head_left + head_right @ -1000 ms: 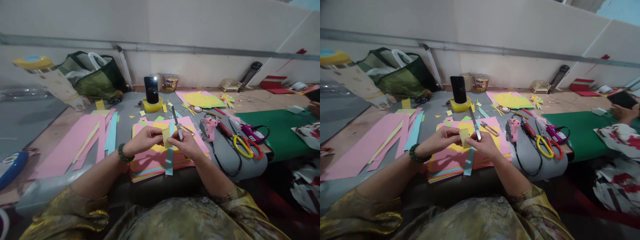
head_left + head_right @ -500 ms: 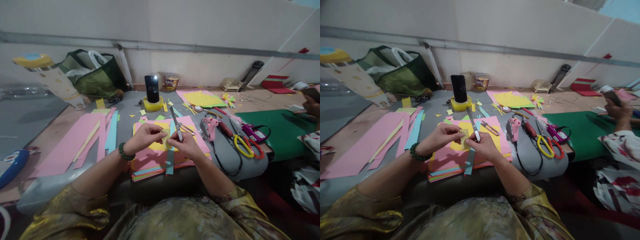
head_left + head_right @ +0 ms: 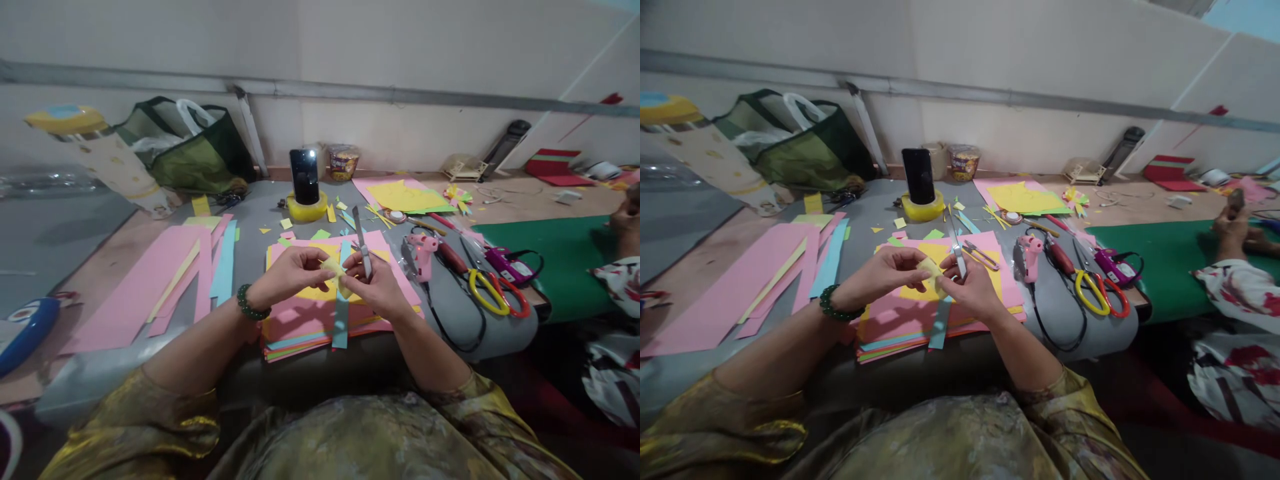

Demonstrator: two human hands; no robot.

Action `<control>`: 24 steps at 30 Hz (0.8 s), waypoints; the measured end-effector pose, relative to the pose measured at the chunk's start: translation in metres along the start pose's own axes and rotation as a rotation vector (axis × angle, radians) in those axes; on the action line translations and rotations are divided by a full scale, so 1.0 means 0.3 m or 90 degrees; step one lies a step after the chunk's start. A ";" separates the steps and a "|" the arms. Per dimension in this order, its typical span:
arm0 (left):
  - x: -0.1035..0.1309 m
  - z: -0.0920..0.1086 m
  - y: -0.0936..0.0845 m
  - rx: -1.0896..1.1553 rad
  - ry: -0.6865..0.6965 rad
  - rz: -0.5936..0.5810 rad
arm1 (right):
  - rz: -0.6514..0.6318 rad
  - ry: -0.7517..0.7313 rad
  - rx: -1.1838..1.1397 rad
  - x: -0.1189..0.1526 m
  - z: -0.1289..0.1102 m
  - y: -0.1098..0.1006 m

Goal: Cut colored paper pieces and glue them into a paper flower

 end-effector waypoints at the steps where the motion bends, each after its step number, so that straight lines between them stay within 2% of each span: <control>1: 0.000 -0.003 -0.001 -0.007 -0.006 -0.002 | -0.001 -0.002 0.005 0.000 0.001 -0.001; 12: 0.002 -0.002 0.004 -0.082 0.001 -0.019 | 0.006 -0.030 0.029 -0.004 0.004 -0.004; 24: 0.001 0.007 0.009 -0.095 0.015 -0.011 | 0.010 -0.045 0.071 -0.004 0.001 -0.001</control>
Point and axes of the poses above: each hand's wrist, its own x-axis away from the middle knuckle, its own y-axis out of the palm, z = x × y, the point moved 7 cm from there along -x, towards the middle knuckle
